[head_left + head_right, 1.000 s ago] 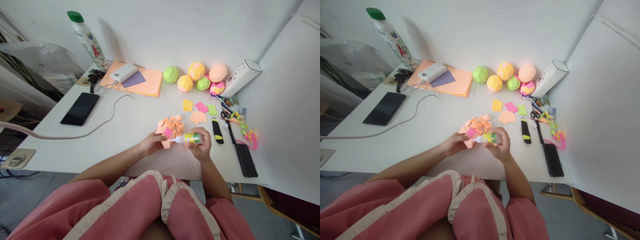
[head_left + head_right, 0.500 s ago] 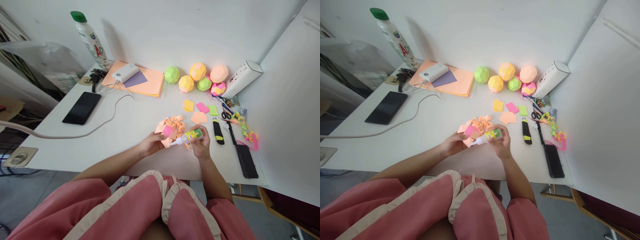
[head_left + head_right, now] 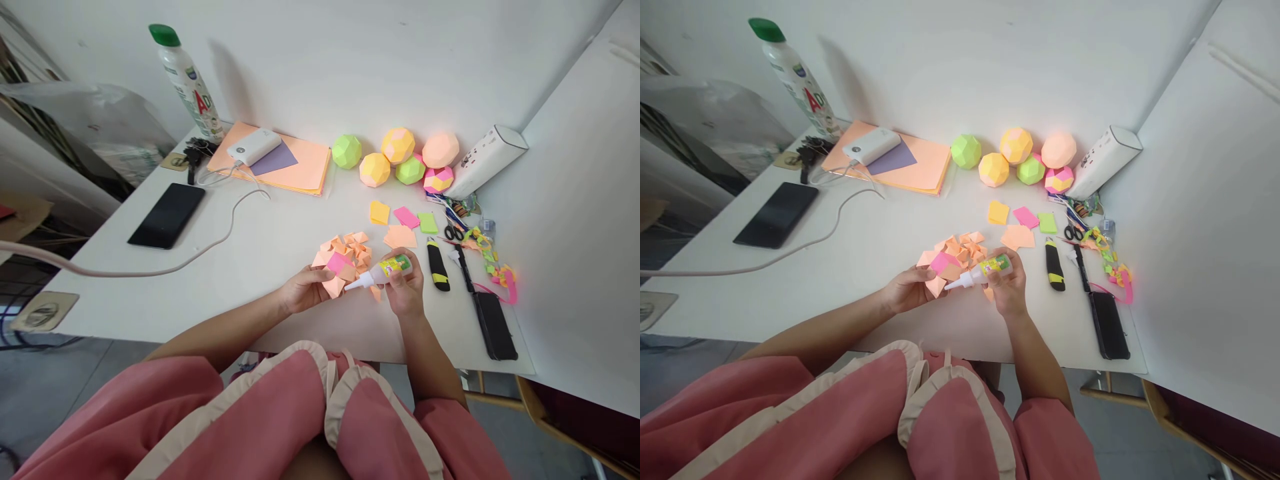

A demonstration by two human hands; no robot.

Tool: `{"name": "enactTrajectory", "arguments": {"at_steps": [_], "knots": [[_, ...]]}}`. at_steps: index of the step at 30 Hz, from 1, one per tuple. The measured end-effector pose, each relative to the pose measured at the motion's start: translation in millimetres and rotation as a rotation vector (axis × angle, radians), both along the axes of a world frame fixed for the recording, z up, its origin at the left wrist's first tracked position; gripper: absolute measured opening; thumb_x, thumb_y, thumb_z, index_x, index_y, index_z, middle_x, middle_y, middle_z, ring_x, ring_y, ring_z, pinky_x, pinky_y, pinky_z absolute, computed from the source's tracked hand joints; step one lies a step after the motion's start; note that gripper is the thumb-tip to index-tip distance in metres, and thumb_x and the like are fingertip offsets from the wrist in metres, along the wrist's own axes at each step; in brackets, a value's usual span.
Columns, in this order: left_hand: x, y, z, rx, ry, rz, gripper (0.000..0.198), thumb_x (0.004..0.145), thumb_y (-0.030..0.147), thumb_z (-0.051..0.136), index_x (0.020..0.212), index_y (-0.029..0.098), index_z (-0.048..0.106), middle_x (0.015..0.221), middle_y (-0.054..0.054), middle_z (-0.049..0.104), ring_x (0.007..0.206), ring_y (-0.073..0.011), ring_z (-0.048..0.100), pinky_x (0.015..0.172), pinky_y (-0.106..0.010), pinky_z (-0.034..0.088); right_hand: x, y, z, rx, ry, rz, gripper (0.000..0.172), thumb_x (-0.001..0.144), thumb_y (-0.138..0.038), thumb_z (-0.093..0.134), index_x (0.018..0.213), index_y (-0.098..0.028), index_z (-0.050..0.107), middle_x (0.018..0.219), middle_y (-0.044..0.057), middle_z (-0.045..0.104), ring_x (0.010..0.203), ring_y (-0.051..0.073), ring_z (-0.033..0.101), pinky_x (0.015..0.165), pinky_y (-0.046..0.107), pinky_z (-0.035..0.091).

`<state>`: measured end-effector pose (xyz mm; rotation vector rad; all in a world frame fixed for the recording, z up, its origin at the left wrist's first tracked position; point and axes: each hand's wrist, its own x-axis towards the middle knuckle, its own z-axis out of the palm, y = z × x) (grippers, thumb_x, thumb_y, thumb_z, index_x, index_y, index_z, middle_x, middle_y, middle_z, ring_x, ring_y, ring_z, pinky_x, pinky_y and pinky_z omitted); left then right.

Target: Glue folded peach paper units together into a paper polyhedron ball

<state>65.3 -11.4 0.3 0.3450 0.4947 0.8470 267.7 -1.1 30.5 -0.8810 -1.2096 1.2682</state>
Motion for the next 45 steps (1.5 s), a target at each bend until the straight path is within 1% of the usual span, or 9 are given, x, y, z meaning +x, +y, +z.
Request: {"name": "enactTrajectory", "arguments": {"at_steps": [5,8,15,21,25,29,34,38,45], "knots": [[0.0,0.3,0.0,0.001,-0.008,-0.021,0.030,0.069,0.018,0.070,0.098,0.010,0.068,0.088,-0.009,0.072,0.076,-0.0190,0.067,0.072,-0.029,0.052,-0.1,-0.3,-3.3,0.080,0.036,-0.003,0.041,0.071,-0.048,0.072,0.098,-0.026,0.051,0.083,0.000,0.056,0.058,0.011,0.053,0.044,0.025,0.046],[0.5,0.2,2.4,0.000,-0.007,-0.018,0.032,0.068,0.017,0.071,0.099,0.011,0.068,0.088,-0.008,0.072,0.076,-0.0186,0.067,0.074,-0.029,0.051,0.0,-1.2,-6.4,0.130,-0.015,-0.020,0.038,0.072,-0.045,0.072,0.098,-0.026,0.051,0.085,0.001,0.057,0.063,0.013,0.054,0.048,0.025,0.048],[0.2,0.3,6.1,0.013,0.021,-0.038,0.038,0.068,0.017,0.070,0.104,0.012,0.065,0.093,-0.010,0.072,0.082,-0.0213,0.067,0.082,-0.033,0.050,1.3,-1.6,-7.7,0.160,-0.068,-0.070,0.035,0.074,-0.042,0.071,0.099,-0.025,0.051,0.085,0.001,0.056,0.069,0.014,0.054,0.053,0.026,0.049],[-0.1,0.6,2.1,0.026,0.034,-0.046,0.038,0.068,0.018,0.070,0.105,0.011,0.066,0.096,-0.012,0.072,0.084,-0.0222,0.067,0.079,-0.033,0.050,1.2,-2.0,-5.9,0.241,-0.160,-0.130,0.039,0.073,-0.050,0.069,0.097,-0.025,0.051,0.084,0.002,0.057,0.073,0.017,0.057,0.063,0.031,0.050],[-0.1,0.7,0.5,0.036,0.026,-0.050,0.034,0.068,0.018,0.070,0.101,0.011,0.068,0.089,-0.010,0.072,0.079,-0.0207,0.067,0.075,-0.031,0.051,1.3,-2.5,-5.8,0.294,-0.180,-0.135,0.038,0.074,-0.049,0.069,0.098,-0.026,0.051,0.083,0.002,0.058,0.072,0.017,0.057,0.063,0.032,0.049],[-0.4,0.9,1.4,0.036,0.015,-0.058,0.034,0.069,0.018,0.070,0.102,0.011,0.068,0.091,-0.011,0.073,0.082,-0.0213,0.067,0.076,-0.031,0.051,1.9,-2.6,-6.4,0.322,-0.166,-0.150,0.038,0.075,-0.051,0.067,0.100,-0.026,0.051,0.083,0.002,0.058,0.072,0.017,0.057,0.064,0.032,0.048],[0.0,0.9,1.2,0.006,0.035,-0.046,0.032,0.068,0.018,0.070,0.100,0.011,0.068,0.086,-0.008,0.073,0.075,-0.0196,0.067,0.075,-0.031,0.051,2.1,-4.6,-5.1,0.329,-0.237,-0.135,0.039,0.074,-0.049,0.069,0.100,-0.026,0.050,0.084,0.003,0.060,0.073,0.018,0.058,0.064,0.033,0.049],[-0.3,1.0,1.3,0.042,0.032,-0.048,0.033,0.069,0.019,0.069,0.101,0.011,0.067,0.090,-0.010,0.073,0.079,-0.0213,0.067,0.076,-0.032,0.050,1.8,-5.3,-4.2,0.339,-0.236,-0.168,0.039,0.073,-0.048,0.070,0.098,-0.025,0.050,0.083,0.003,0.059,0.074,0.018,0.058,0.065,0.034,0.050],[-5.7,2.8,4.0,0.084,0.026,-0.004,0.034,0.064,0.021,0.073,0.096,0.011,0.067,0.078,-0.007,0.070,0.070,-0.0178,0.064,0.068,-0.029,0.048,7.8,5.5,-0.9,0.122,0.043,-0.204,0.040,0.071,-0.046,0.073,0.085,-0.026,0.040,0.084,-0.002,0.056,0.064,0.014,0.059,0.062,0.036,0.052]]}}
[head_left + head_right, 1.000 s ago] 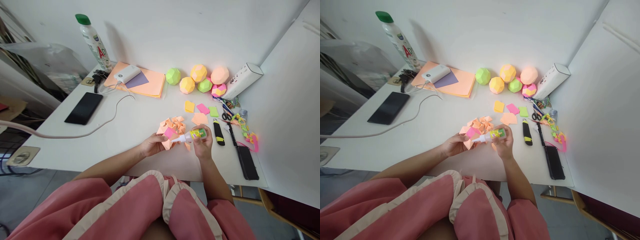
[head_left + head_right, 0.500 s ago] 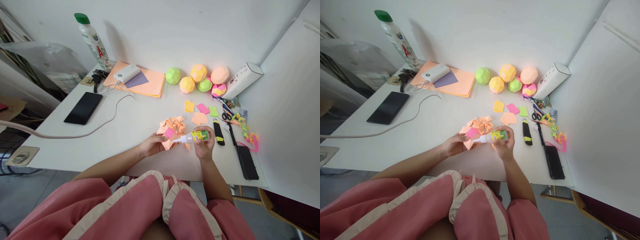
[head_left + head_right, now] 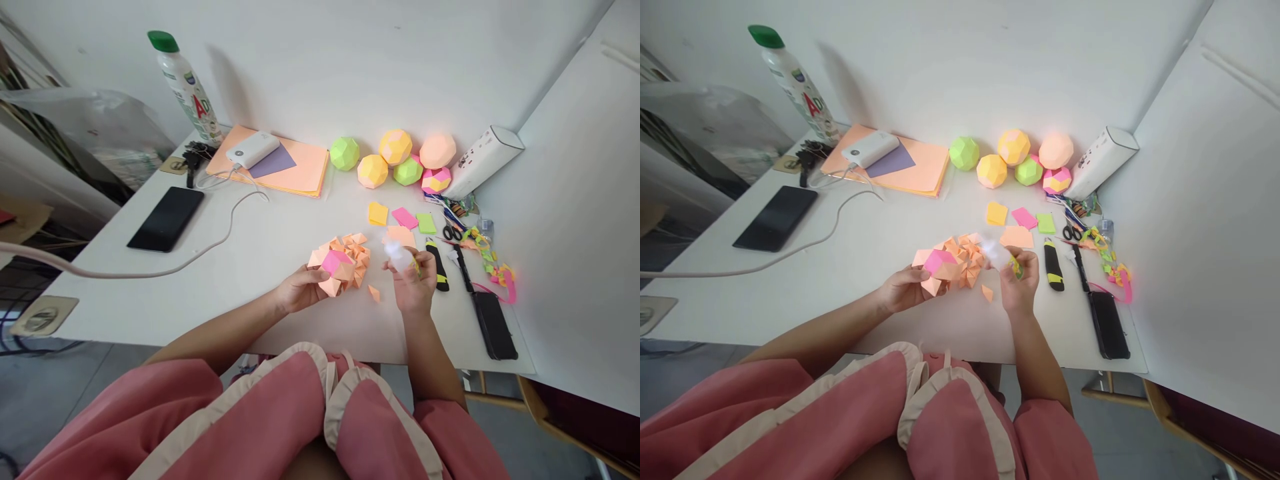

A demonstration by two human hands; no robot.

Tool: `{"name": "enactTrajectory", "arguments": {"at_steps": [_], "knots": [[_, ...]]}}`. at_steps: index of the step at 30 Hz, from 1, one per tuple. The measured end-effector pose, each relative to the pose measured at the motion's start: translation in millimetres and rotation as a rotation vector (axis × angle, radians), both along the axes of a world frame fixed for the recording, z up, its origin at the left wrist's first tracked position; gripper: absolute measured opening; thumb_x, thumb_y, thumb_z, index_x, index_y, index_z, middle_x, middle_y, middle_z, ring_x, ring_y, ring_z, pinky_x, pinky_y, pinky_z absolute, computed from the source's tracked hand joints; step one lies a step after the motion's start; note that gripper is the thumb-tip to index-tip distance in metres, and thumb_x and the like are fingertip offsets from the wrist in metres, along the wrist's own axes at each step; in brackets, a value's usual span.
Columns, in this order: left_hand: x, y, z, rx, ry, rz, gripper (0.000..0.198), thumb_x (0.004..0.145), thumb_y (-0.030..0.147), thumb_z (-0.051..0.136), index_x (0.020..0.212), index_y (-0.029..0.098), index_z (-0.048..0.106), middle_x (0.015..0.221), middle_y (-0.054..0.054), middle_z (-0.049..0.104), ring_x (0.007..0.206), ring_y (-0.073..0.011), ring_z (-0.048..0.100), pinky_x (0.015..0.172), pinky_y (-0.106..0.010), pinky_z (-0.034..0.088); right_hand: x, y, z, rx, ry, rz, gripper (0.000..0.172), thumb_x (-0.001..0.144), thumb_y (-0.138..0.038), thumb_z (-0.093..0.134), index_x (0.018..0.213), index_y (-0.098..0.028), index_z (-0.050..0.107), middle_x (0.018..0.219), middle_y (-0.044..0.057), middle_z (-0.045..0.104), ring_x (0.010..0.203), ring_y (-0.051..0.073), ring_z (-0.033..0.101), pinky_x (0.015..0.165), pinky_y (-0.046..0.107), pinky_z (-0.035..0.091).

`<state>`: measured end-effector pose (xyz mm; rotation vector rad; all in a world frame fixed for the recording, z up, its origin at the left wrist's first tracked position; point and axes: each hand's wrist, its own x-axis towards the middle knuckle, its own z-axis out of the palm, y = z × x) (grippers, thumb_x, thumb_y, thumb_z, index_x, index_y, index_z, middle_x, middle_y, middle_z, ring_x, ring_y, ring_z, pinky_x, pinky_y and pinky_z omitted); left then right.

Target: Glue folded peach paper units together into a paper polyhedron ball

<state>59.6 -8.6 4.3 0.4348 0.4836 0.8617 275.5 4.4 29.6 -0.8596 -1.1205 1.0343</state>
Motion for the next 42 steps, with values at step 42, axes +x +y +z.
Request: {"name": "enactTrajectory", "arguments": {"at_steps": [42], "knots": [[-7.3,-0.8,7.0,0.092,0.089,0.143,0.028,0.068,0.026,0.061,0.091,0.012,0.068,0.088,-0.010,0.071,0.090,-0.0285,0.064,0.080,-0.039,0.047,42.0,49.1,-62.6,-0.402,-0.535,-0.283,0.072,0.065,-0.026,0.065,0.130,-0.018,0.035,0.131,0.015,0.050,0.121,0.024,0.053,0.102,0.042,0.043]]}}
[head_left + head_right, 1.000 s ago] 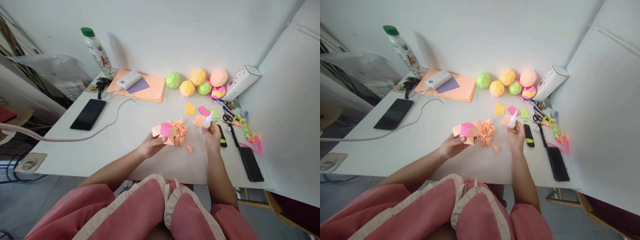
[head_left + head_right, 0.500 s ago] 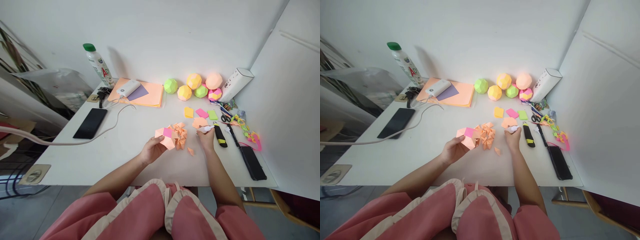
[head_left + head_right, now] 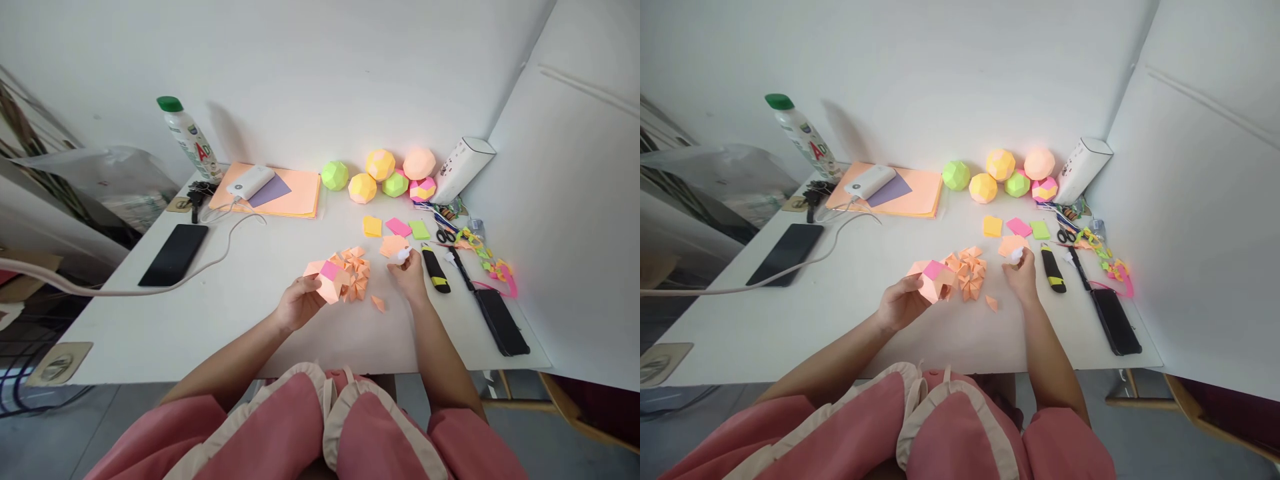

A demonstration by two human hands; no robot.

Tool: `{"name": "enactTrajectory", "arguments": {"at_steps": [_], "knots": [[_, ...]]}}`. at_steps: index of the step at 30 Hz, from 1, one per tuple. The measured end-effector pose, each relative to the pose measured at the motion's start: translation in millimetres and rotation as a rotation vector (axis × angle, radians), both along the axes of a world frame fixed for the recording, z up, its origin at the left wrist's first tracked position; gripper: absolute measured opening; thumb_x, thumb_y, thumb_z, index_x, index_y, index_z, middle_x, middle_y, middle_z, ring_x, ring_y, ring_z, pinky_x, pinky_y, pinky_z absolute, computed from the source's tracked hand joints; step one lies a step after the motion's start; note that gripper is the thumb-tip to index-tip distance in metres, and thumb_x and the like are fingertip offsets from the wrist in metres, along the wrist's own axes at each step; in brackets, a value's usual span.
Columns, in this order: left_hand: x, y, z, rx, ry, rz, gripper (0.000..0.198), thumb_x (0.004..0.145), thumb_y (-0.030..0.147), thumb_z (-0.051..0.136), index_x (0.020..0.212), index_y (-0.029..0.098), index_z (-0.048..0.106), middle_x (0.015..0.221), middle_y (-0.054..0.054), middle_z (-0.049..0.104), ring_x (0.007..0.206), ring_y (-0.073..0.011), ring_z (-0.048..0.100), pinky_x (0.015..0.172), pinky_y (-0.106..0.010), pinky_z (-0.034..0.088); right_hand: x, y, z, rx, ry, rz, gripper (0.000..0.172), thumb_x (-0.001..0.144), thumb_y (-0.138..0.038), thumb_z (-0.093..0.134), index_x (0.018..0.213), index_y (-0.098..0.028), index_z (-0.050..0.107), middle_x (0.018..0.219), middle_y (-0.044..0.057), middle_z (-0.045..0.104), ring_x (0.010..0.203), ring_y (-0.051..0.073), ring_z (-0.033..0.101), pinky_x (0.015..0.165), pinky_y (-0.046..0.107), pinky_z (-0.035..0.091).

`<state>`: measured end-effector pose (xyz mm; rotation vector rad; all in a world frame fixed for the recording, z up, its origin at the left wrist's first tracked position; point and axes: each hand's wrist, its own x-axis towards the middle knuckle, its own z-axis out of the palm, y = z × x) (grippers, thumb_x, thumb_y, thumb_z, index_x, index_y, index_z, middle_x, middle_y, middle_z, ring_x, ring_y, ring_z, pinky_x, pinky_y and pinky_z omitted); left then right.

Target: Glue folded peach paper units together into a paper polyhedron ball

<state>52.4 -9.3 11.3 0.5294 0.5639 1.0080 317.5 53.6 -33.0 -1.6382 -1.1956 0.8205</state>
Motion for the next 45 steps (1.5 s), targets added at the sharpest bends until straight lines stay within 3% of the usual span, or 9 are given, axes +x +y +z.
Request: {"name": "enactTrajectory", "arguments": {"at_steps": [5,9,13,18,23,33,38,42,45], "knots": [[-2.1,4.1,0.4,0.027,0.018,0.026,0.028,0.068,0.025,0.057,0.090,0.012,0.069,0.080,-0.009,0.069,0.078,-0.0243,0.063,0.070,-0.036,0.047,-1.2,-8.6,19.1,-0.162,-0.304,-0.048,0.073,0.067,-0.023,0.060,0.134,-0.014,0.033,0.126,0.016,0.050,0.117,0.027,0.052,0.098,0.041,0.045],[-5.8,12.9,-3.5,0.040,0.055,0.061,0.024,0.067,0.024,0.055,0.083,0.012,0.068,0.076,-0.008,0.068,0.073,-0.0227,0.061,0.068,-0.035,0.046,4.2,-24.7,53.3,-0.208,-0.726,-0.074,0.039,0.073,-0.017,0.050,0.112,-0.013,0.054,0.112,0.016,0.058,0.109,0.029,0.054,0.085,0.038,0.046],[-13.8,26.4,-10.8,0.033,0.191,0.033,0.023,0.063,0.027,0.057,0.077,0.012,0.067,0.072,-0.008,0.066,0.071,-0.0231,0.059,0.066,-0.035,0.044,3.0,-39.1,76.8,-0.439,-0.780,0.282,0.025,0.084,-0.039,0.045,0.073,-0.020,0.059,0.075,0.005,0.065,0.072,0.021,0.061,0.061,0.029,0.041],[-34.5,42.3,-12.0,0.089,0.580,-0.120,0.013,0.061,0.026,0.060,0.055,0.014,0.060,0.058,-0.004,0.055,0.054,-0.0144,0.045,0.052,-0.029,0.033,-18.9,-49.3,74.6,-0.478,-0.808,0.759,0.031,0.072,-0.052,0.064,0.080,-0.021,0.059,0.080,0.002,0.066,0.073,0.018,0.060,0.057,0.025,0.035],[-56.6,48.2,-4.1,0.193,0.869,-0.245,0.020,0.065,0.030,0.063,0.052,0.018,0.054,0.052,-0.001,0.045,0.048,-0.0121,0.037,0.049,-0.028,0.026,-36.0,-56.4,61.1,-0.316,-0.934,0.865,0.014,0.073,-0.028,0.066,0.080,-0.020,0.057,0.082,0.003,0.063,0.072,0.018,0.059,0.058,0.026,0.035],[-71.3,45.6,-0.4,0.150,1.691,0.260,0.024,0.063,0.017,0.054,0.086,0.016,0.061,0.093,-0.013,0.062,0.076,-0.0259,0.056,0.060,-0.033,0.038,-35.8,-53.1,55.3,-0.121,-0.771,0.783,0.016,0.078,-0.013,0.061,0.065,-0.019,0.054,0.073,0.000,0.056,0.061,0.013,0.053,0.057,0.025,0.038],[-40.1,21.5,11.3,0.464,1.528,0.851,0.024,0.071,0.015,0.052,0.093,0.017,0.061,0.105,-0.013,0.058,0.080,-0.0223,0.054,0.072,-0.035,0.042,-44.7,-53.3,47.9,0.174,-0.528,0.589,0.021,0.080,-0.019,0.064,0.064,-0.020,0.051,0.073,0.000,0.053,0.061,0.013,0.050,0.058,0.027,0.043],[2.0,-13.2,13.3,0.635,0.996,0.202,0.010,0.075,0.020,0.057,0.078,0.020,0.066,0.076,-0.006,0.063,0.060,-0.0161,0.050,0.057,-0.029,0.039,-59.9,-57.5,39.9,0.462,-0.365,0.467,0.015,0.082,-0.026,0.064,0.071,-0.022,0.055,0.081,0.003,0.055,0.066,0.014,0.054,0.056,0.028,0.048],[23.0,-29.8,6.2,0.477,0.792,-0.025,0.016,0.077,0.031,0.060,0.084,0.019,0.070,0.081,-0.007,0.066,0.064,-0.0166,0.054,0.059,-0.029,0.042,-69.0,-61.2,33.6,0.556,-0.362,0.475,0.007,0.083,-0.020,0.061,0.077,-0.023,0.058,0.087,0.005,0.055,0.076,0.017,0.058,0.061,0.029,0.052]]}}
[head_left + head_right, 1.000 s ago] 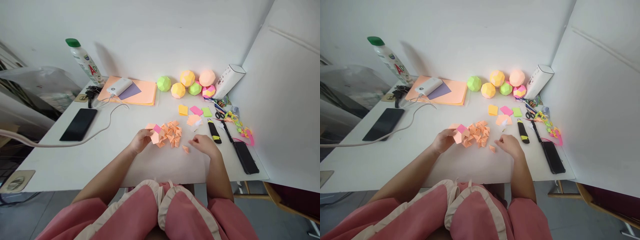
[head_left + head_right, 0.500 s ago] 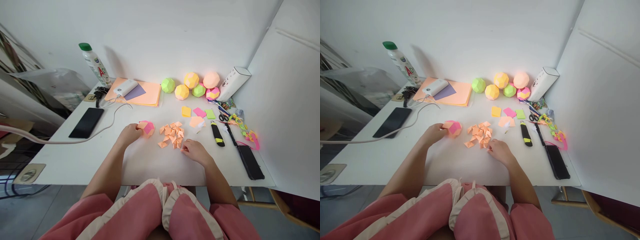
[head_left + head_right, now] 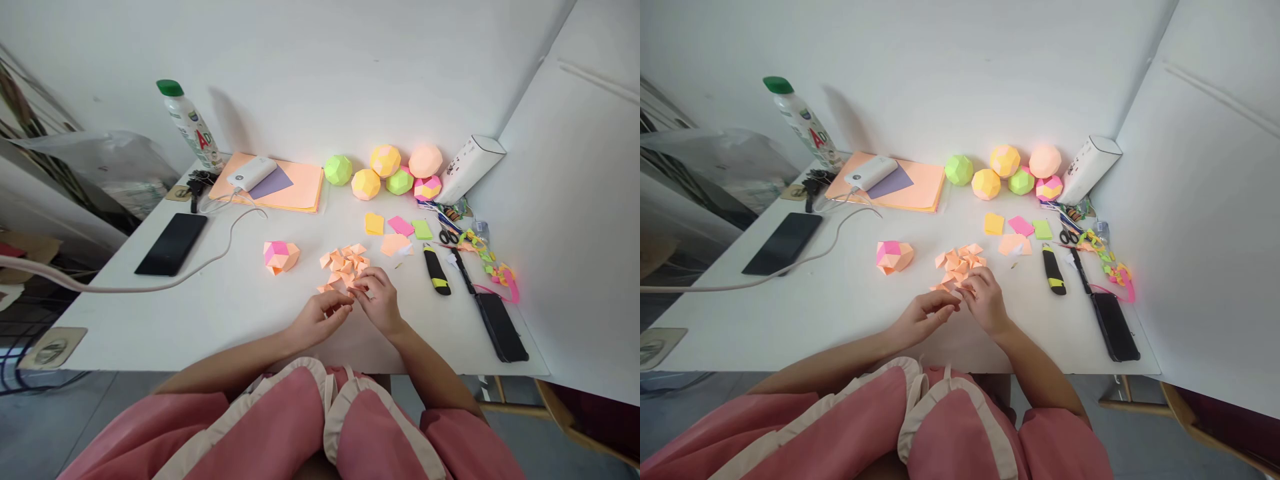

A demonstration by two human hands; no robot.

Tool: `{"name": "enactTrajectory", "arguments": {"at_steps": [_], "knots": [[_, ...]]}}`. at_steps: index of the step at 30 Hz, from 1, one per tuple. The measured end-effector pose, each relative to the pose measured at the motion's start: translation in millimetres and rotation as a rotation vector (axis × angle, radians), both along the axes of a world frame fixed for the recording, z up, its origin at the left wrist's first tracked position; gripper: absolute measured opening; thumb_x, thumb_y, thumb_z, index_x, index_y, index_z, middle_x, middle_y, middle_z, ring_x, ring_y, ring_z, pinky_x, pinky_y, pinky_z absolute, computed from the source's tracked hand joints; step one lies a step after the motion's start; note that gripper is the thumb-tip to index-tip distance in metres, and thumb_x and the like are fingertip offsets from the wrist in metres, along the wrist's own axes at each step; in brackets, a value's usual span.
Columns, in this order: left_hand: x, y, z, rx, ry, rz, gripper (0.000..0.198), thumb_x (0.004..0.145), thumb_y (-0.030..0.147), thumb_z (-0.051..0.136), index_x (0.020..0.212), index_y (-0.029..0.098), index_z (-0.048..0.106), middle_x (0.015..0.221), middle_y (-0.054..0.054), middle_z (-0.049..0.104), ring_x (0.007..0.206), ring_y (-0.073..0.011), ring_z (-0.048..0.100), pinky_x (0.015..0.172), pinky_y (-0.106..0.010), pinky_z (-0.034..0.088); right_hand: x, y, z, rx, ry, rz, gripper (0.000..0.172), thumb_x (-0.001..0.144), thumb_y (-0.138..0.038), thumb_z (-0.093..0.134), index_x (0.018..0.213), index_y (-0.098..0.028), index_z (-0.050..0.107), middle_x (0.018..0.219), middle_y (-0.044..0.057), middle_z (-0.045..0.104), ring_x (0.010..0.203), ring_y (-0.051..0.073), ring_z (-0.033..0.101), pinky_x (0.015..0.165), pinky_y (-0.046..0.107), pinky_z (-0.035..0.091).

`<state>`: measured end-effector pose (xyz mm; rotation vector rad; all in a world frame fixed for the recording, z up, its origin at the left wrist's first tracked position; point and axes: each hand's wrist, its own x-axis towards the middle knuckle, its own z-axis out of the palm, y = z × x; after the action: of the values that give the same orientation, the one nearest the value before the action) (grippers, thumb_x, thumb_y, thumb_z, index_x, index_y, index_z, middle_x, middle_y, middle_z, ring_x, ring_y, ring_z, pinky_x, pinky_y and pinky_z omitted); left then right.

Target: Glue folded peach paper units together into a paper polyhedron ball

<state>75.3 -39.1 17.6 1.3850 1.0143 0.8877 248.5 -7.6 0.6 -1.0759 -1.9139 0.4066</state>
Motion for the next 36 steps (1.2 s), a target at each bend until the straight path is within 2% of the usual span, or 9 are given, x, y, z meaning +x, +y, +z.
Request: {"name": "enactTrajectory", "arguments": {"at_steps": [5,12,19,24,26,29,31,33,36], "knots": [[2.8,2.4,-13.3,-0.262,-0.094,-0.034,0.034,0.083,0.047,0.054,0.074,0.017,0.067,0.058,-0.001,0.055,0.053,-0.0133,0.049,0.052,-0.026,0.040,-6.2,-3.3,-6.1,0.022,0.003,0.026,0.016,0.083,-0.012,0.053,0.075,-0.024,0.061,0.089,0.005,0.056,0.083,0.017,0.060,0.070,0.032,0.054],[-2.0,11.1,-7.7,-0.321,-0.190,0.081,0.033,0.079,0.046,0.061,0.069,0.015,0.064,0.059,-0.001,0.057,0.052,-0.0120,0.050,0.054,-0.026,0.042,-7.6,-4.1,-4.3,0.040,0.073,0.101,0.017,0.084,-0.014,0.054,0.074,-0.025,0.062,0.093,0.005,0.063,0.094,0.018,0.063,0.077,0.035,0.056],[-1.6,13.4,-2.9,-0.320,-0.275,0.194,0.022,0.072,0.038,0.069,0.070,0.016,0.065,0.061,-0.001,0.061,0.058,-0.0131,0.054,0.060,-0.028,0.045,-6.3,-4.2,-5.9,0.002,0.041,0.257,0.021,0.083,-0.009,0.051,0.078,-0.024,0.064,0.112,0.007,0.065,0.106,0.019,0.063,0.086,0.039,0.055],[-5.5,16.7,-2.4,-0.314,-0.308,0.224,0.019,0.070,0.033,0.071,0.068,0.015,0.065,0.061,-0.003,0.065,0.055,-0.0128,0.055,0.058,-0.028,0.045,-0.4,-3.1,7.6,-0.055,0.026,0.388,0.022,0.078,-0.008,0.051,0.080,-0.023,0.066,0.119,0.009,0.063,0.108,0.021,0.062,0.087,0.040,0.054],[-7.2,17.2,-4.7,-0.323,-0.308,0.206,0.020,0.070,0.034,0.071,0.069,0.015,0.064,0.056,-0.003,0.064,0.048,-0.0123,0.053,0.050,-0.027,0.043,7.3,-0.1,13.8,-0.052,0.103,0.225,0.020,0.078,-0.011,0.051,0.076,-0.024,0.065,0.105,0.007,0.067,0.098,0.021,0.065,0.084,0.040,0.055],[-8.3,16.8,-8.3,-0.354,-0.301,0.165,0.022,0.071,0.035,0.071,0.071,0.015,0.063,0.044,-0.001,0.060,0.036,-0.0113,0.047,0.038,-0.025,0.035,26.4,11.8,16.7,-0.026,0.298,-0.298,0.016,0.082,-0.018,0.047,0.074,-0.023,0.060,0.082,0.005,0.064,0.082,0.020,0.064,0.078,0.039,0.054],[-7.6,16.2,-8.6,-0.378,-0.322,0.154,0.023,0.069,0.035,0.073,0.071,0.014,0.063,0.045,-0.002,0.061,0.035,-0.0119,0.049,0.036,-0.025,0.035,41.3,23.8,13.2,-0.046,0.432,-0.578,0.012,0.081,-0.022,0.045,0.082,-0.021,0.056,0.085,0.005,0.061,0.082,0.019,0.062,0.075,0.037,0.053],[-6.3,16.0,-7.3,-0.414,-0.362,0.153,0.024,0.067,0.034,0.075,0.068,0.014,0.062,0.058,-0.006,0.069,0.043,-0.0145,0.058,0.038,-0.025,0.039,53.5,36.0,6.4,-0.119,0.493,-0.687,0.022,0.075,-0.022,0.048,0.096,-0.020,0.054,0.098,0.007,0.060,0.094,0.020,0.061,0.079,0.035,0.053],[-5.2,17.5,-5.9,-0.502,-0.432,0.146,0.024,0.064,0.030,0.078,0.065,0.014,0.060,0.074,-0.010,0.073,0.063,-0.0188,0.067,0.046,-0.025,0.046,60.4,47.6,-6.6,-0.334,0.440,-0.613,0.045,0.067,-0.019,0.052,0.112,-0.019,0.048,0.119,0.010,0.055,0.110,0.021,0.055,0.091,0.036,0.048]]}}
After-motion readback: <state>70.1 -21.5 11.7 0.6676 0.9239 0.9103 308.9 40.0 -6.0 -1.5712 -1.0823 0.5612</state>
